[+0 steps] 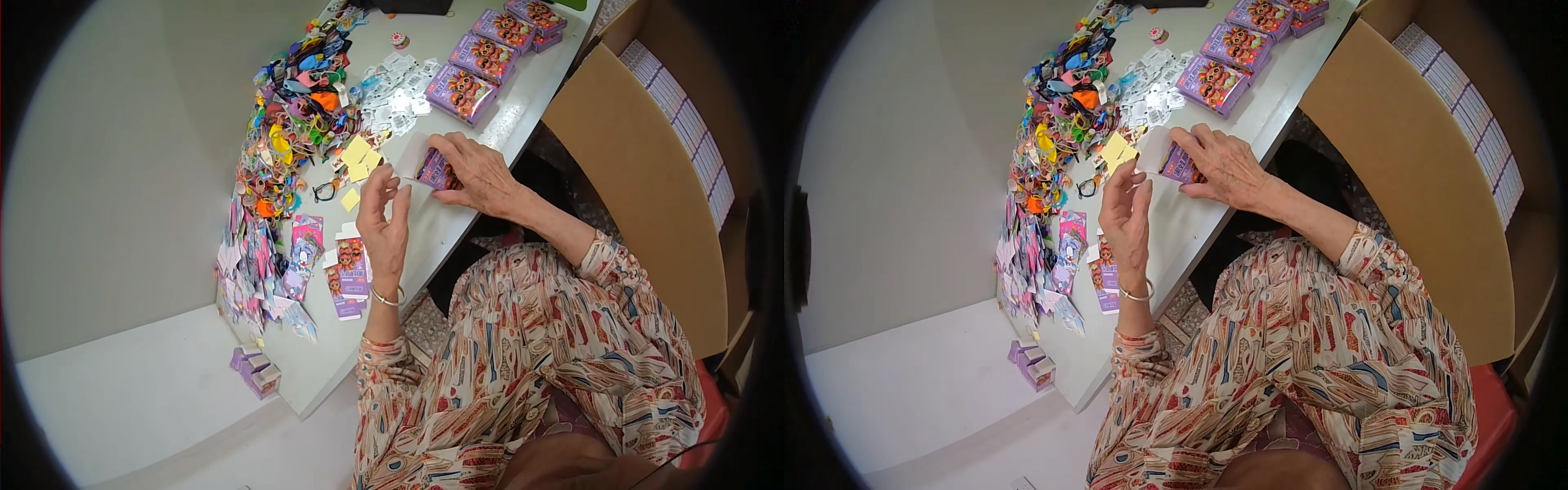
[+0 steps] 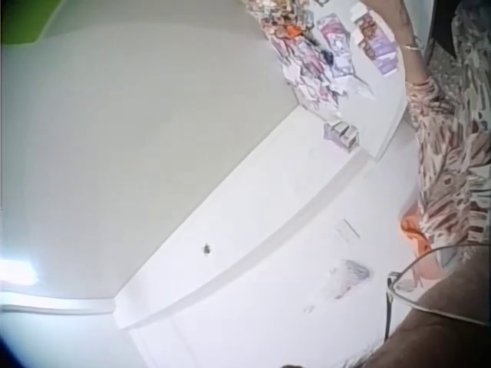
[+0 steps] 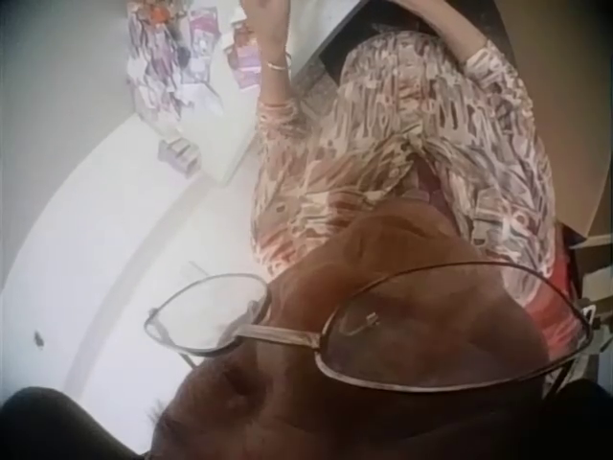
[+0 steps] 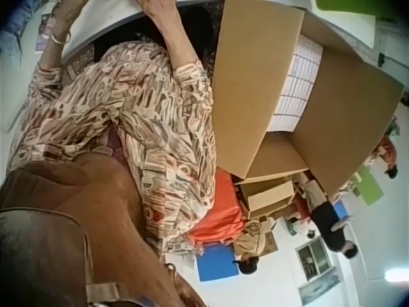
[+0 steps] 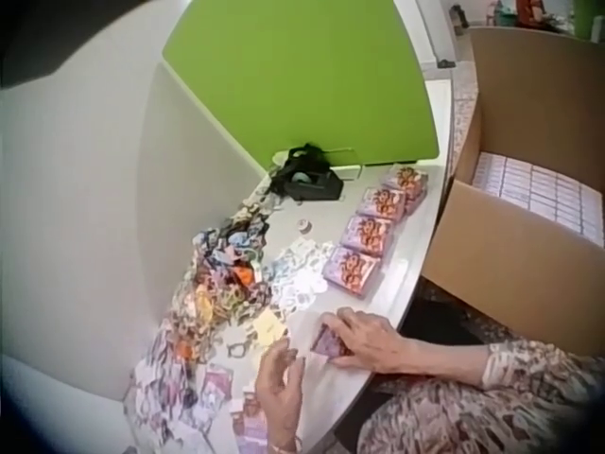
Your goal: Organizing and sorting small toy packages on a table.
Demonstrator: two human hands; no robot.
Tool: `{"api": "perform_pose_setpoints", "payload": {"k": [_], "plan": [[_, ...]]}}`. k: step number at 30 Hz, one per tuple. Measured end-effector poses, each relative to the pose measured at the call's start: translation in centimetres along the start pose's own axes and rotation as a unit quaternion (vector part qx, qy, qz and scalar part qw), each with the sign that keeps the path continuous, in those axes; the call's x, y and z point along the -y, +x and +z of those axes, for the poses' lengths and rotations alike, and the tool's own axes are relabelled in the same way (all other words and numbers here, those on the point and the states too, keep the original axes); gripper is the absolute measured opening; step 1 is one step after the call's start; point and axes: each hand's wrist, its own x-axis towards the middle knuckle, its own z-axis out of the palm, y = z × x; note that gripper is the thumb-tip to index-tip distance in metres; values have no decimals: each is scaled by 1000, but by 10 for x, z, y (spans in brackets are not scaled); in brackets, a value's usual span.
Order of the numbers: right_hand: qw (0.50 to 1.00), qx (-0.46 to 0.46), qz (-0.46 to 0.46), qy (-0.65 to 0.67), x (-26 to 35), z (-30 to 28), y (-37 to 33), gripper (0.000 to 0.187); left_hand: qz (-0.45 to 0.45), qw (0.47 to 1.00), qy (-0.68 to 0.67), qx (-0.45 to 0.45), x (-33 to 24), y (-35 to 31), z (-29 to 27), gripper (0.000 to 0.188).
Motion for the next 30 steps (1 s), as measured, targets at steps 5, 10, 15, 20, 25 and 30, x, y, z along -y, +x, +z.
{"api": "perform_pose_setpoints", "payload": {"k": [5, 10, 15, 20, 25, 30], "plan": [[1000, -6, -2, -6, 1, 1, 1, 84, 57, 996, 55, -28, 9, -15, 10, 33], [999, -17, -8, -26, 5, 0, 0, 84, 153, 960, 232, -42, -11, -5, 15, 24], [999, -26, -14, -39, 6, 2, -2, 84, 230, 904, 356, 48, -30, 31, 2, 11], [998, -30, -20, -58, 9, 4, -4, 85, 203, 825, 456, 265, -44, 57, -10, 9], [999, 6, -2, -47, 12, 1, -7, 87, 211, 814, 457, 289, -48, 59, -5, 9], [999, 11, 10, -41, 10, 1, -8, 90, 190, 840, 401, 311, -46, 63, -4, 10]]}}
